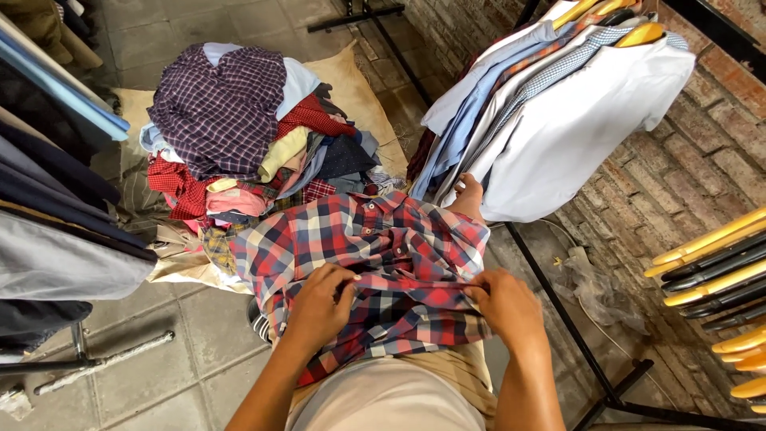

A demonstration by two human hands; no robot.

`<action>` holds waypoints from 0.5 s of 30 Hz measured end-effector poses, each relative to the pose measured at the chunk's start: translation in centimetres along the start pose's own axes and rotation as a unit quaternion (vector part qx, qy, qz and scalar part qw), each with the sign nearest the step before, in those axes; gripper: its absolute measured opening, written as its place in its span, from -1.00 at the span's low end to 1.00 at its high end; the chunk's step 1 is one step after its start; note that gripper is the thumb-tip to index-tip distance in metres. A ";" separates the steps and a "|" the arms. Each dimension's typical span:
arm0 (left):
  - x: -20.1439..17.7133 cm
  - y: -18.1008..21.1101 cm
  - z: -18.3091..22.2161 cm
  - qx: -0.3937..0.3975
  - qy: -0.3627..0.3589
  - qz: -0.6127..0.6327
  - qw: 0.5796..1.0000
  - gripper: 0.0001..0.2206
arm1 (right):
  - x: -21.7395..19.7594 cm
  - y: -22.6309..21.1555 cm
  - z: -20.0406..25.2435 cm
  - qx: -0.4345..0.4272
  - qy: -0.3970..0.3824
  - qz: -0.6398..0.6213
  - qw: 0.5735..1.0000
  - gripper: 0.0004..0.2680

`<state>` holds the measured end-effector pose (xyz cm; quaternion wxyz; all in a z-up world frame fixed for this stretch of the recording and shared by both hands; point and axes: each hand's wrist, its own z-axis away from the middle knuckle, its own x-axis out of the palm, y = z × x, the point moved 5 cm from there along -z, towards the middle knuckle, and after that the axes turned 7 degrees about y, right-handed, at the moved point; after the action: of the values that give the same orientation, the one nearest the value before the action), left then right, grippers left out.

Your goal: The person is buttoning a plaid shirt while sitting on the floor and then begins to sort through a pile of other shirts.

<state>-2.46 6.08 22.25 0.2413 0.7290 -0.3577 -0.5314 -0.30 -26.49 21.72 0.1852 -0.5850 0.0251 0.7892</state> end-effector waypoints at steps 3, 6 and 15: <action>-0.1 1.5 -0.2 -0.113 -0.121 0.093 0.982 -0.91 | -1.9 -1.2 3.0 0.031 0.021 0.028 0.999 -0.84; 1.7 0.2 1.2 -0.226 -0.194 0.221 0.929 -0.86 | -3.8 -3.8 5.4 -0.060 -0.126 -0.321 0.937 -0.89; 1.9 3.1 -0.8 -0.151 0.033 0.251 0.956 -0.87 | 1.1 -6.6 2.8 -0.106 -0.053 -0.681 0.723 -0.86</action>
<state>-2.17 2.59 23.61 0.4858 0.5883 -0.4362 -0.4770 -1.04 -19.38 22.70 0.6106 -0.4178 -0.4736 0.4779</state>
